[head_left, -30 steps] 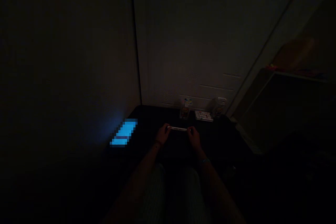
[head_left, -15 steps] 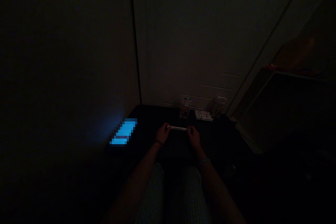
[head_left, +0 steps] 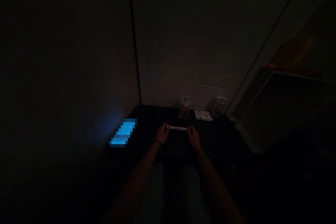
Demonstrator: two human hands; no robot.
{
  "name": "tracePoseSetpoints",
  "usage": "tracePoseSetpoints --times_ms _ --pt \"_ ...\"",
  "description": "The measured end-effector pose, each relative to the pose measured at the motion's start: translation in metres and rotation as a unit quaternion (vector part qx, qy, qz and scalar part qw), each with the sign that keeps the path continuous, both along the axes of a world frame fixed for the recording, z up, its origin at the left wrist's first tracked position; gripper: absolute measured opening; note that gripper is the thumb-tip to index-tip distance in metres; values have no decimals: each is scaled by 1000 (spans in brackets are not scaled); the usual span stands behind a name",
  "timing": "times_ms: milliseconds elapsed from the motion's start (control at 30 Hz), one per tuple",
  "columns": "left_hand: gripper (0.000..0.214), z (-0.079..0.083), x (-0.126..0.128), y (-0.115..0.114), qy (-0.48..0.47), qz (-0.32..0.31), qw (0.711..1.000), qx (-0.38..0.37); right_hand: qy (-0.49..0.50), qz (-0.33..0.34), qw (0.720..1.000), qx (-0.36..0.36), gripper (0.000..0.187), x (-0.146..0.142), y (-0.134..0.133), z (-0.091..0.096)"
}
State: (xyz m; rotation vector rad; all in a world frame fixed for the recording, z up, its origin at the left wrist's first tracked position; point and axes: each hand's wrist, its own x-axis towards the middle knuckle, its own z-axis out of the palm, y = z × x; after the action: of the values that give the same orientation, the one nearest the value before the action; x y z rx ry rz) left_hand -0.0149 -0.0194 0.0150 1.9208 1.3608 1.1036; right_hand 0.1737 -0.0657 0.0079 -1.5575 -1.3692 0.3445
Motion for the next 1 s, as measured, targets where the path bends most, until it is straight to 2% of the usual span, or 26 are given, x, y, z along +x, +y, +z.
tracePoseSetpoints --times_ms 400,1000 --pt "36 -1 -5 4 -35 -33 998 -26 -25 -8 1000 -11 36 1 5 -7" --pt "37 -5 -8 8 -78 -63 995 -11 -76 -24 996 -42 39 0 7 -10"
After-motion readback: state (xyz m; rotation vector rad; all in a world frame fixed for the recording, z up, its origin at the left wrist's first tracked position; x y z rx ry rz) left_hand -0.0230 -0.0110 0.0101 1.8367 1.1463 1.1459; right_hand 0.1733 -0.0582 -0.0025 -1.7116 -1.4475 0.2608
